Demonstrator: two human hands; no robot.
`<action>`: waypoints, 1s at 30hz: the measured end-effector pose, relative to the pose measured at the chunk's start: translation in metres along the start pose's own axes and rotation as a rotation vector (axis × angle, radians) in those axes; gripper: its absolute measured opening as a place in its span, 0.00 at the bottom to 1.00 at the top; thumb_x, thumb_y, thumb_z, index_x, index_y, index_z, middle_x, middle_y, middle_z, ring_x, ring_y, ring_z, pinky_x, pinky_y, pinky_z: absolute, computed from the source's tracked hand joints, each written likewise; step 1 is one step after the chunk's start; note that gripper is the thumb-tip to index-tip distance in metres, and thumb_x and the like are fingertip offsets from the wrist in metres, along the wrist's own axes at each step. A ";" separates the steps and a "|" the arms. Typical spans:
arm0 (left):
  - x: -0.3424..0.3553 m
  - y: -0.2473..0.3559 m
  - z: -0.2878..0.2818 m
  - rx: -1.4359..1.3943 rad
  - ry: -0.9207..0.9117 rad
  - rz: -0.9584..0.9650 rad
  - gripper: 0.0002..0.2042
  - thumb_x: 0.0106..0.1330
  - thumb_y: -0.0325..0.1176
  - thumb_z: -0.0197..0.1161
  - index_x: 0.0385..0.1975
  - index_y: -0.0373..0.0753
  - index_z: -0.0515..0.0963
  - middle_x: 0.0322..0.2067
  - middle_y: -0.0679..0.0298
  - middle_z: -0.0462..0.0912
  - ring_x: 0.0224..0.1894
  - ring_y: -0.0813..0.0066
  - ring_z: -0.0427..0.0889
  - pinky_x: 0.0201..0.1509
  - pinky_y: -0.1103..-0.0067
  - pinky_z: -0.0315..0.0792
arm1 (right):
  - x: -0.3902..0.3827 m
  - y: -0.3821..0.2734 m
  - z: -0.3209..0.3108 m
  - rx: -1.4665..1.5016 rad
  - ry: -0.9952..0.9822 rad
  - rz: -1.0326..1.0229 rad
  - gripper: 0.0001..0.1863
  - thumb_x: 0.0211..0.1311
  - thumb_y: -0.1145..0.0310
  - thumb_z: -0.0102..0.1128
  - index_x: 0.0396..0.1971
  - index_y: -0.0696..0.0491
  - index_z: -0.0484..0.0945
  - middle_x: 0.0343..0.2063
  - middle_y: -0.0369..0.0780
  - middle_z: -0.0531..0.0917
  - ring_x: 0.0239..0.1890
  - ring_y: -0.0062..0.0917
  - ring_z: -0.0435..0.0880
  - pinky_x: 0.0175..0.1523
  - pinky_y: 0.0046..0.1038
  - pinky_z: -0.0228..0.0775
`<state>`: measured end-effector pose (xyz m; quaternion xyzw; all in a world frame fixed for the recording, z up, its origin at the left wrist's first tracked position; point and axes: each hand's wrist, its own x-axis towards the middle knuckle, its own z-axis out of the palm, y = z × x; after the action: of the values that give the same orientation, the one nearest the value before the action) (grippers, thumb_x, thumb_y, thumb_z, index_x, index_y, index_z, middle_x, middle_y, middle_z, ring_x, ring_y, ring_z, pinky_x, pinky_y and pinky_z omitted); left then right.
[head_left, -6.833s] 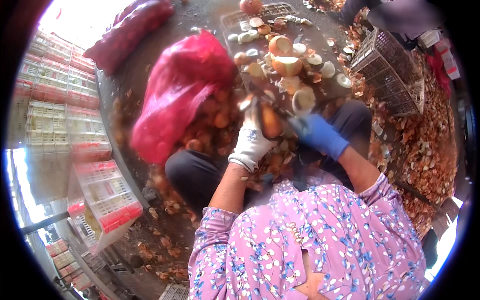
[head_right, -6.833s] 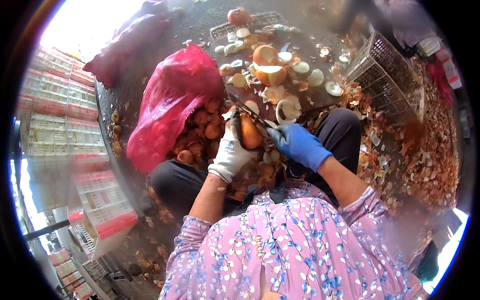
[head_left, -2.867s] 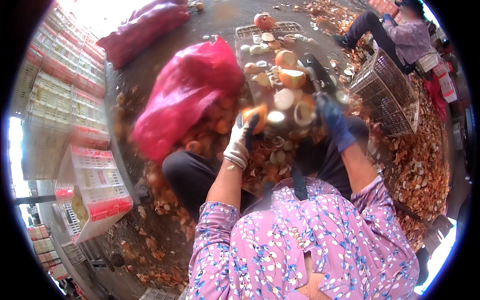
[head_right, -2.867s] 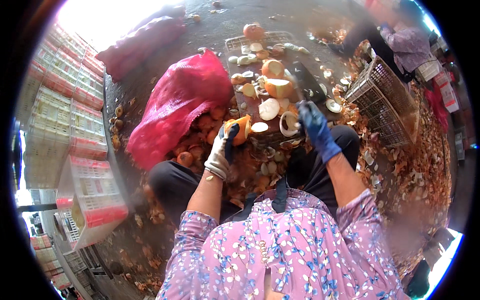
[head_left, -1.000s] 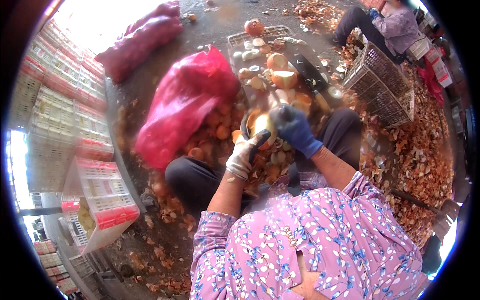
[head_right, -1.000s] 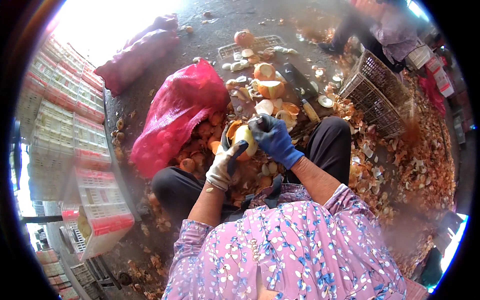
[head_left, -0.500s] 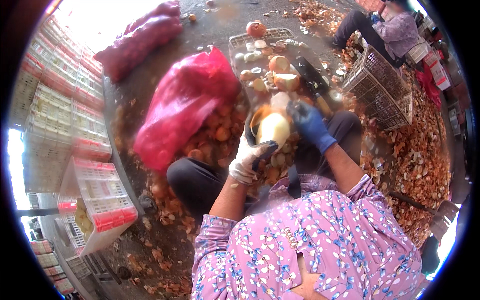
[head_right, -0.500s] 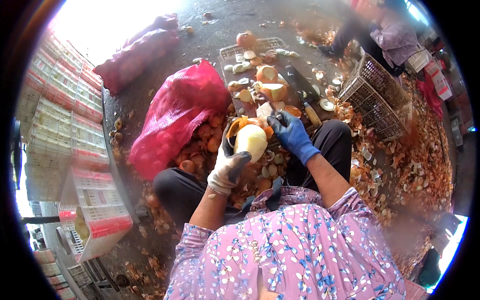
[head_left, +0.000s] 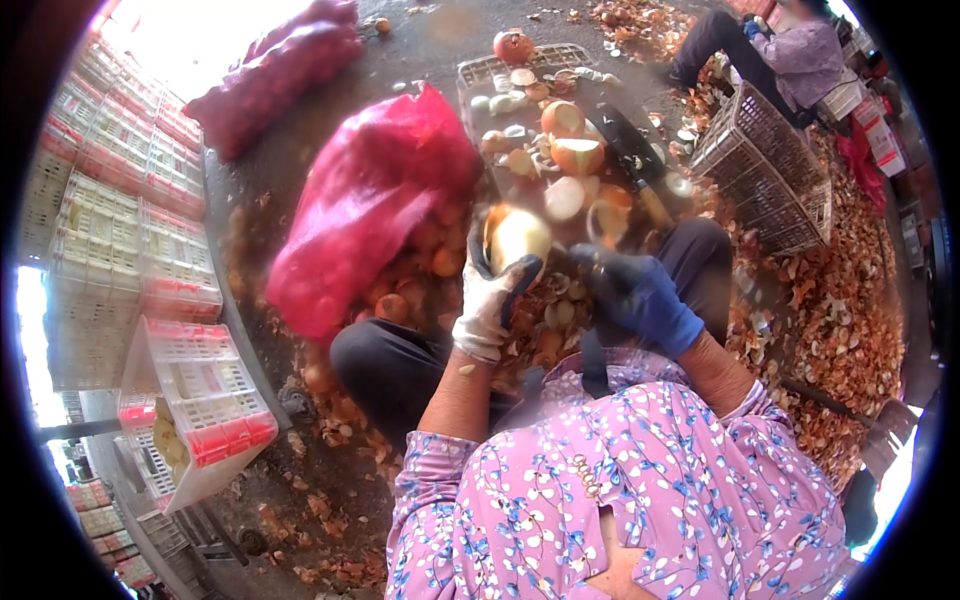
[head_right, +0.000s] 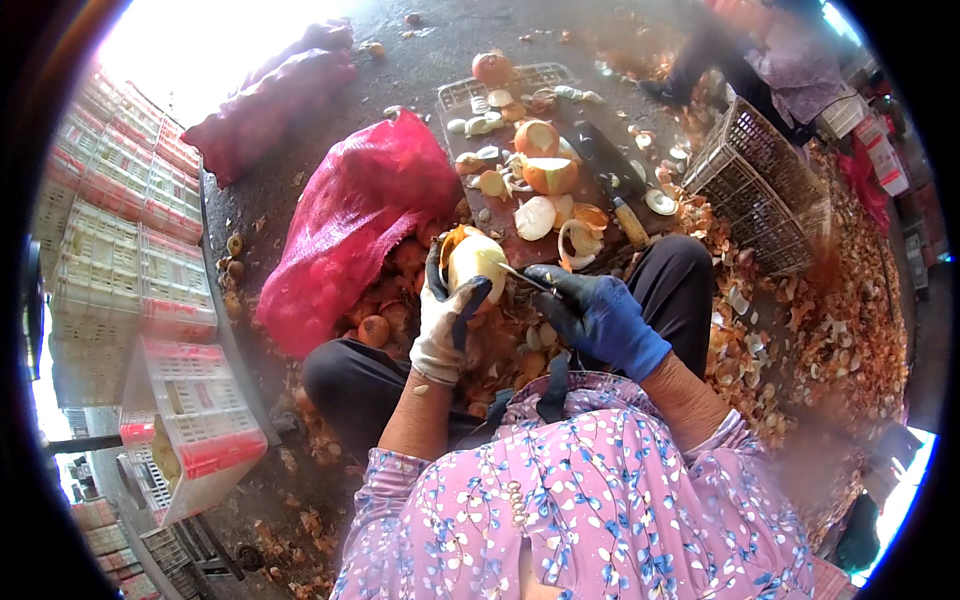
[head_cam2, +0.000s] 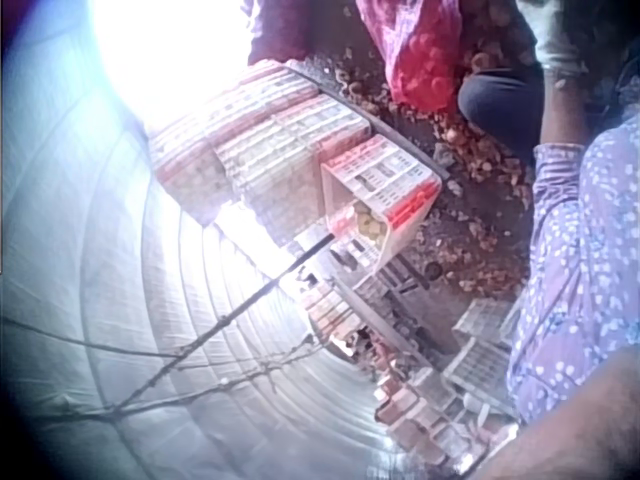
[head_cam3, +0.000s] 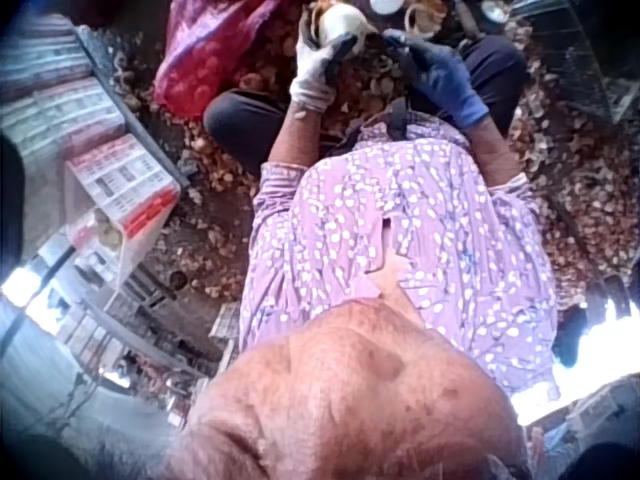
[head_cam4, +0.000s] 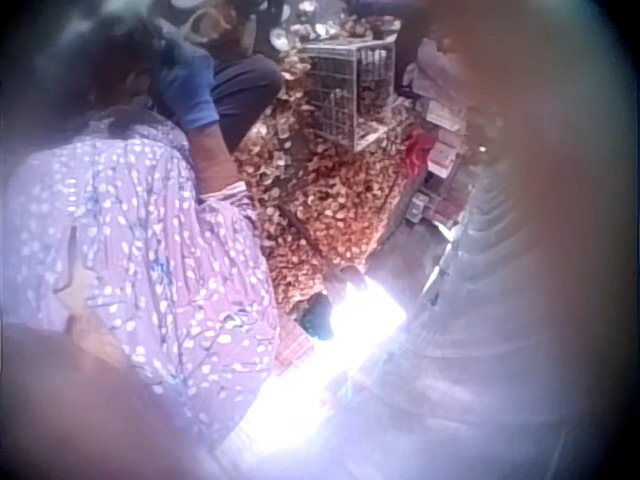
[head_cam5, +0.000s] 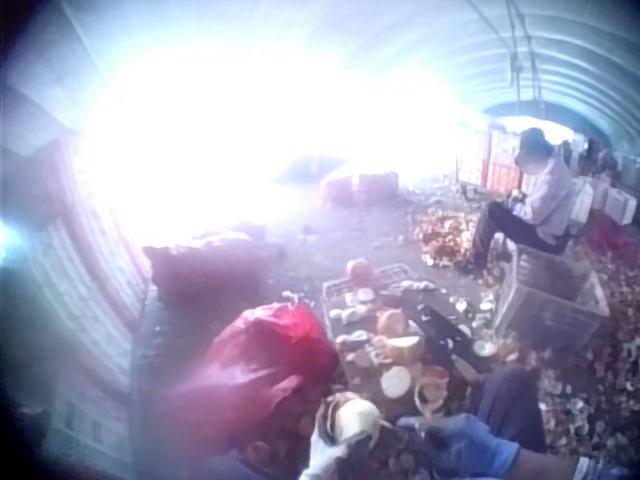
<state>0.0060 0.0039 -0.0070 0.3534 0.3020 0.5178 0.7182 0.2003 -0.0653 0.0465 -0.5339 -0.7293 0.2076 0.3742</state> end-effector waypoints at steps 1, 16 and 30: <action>-0.001 0.001 0.001 0.012 0.018 -0.006 0.39 0.51 0.29 0.72 0.65 0.38 0.61 0.56 0.59 0.73 0.55 0.67 0.76 0.58 0.73 0.73 | -0.001 0.001 0.002 -0.023 0.005 0.016 0.18 0.64 0.66 0.59 0.53 0.53 0.77 0.35 0.50 0.84 0.36 0.40 0.86 0.38 0.33 0.77; 0.021 -0.049 -0.030 0.873 0.053 0.094 0.47 0.47 0.35 0.78 0.68 0.33 0.57 0.60 0.52 0.68 0.62 0.62 0.70 0.66 0.75 0.64 | 0.028 0.027 0.018 -0.321 -0.294 0.327 0.17 0.68 0.53 0.51 0.42 0.50 0.79 0.29 0.50 0.83 0.33 0.49 0.82 0.39 0.45 0.73; 0.027 -0.059 -0.040 0.640 -0.092 0.149 0.47 0.46 0.26 0.77 0.68 0.36 0.56 0.61 0.58 0.69 0.60 0.69 0.72 0.64 0.76 0.67 | 0.041 0.119 0.035 0.415 -0.700 0.651 0.13 0.69 0.62 0.49 0.46 0.48 0.80 0.37 0.34 0.81 0.34 0.14 0.75 0.38 0.19 0.69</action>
<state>0.0129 0.0248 -0.0803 0.6053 0.3897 0.4313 0.5438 0.2415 0.0168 -0.0458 -0.5464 -0.5504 0.6194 0.1220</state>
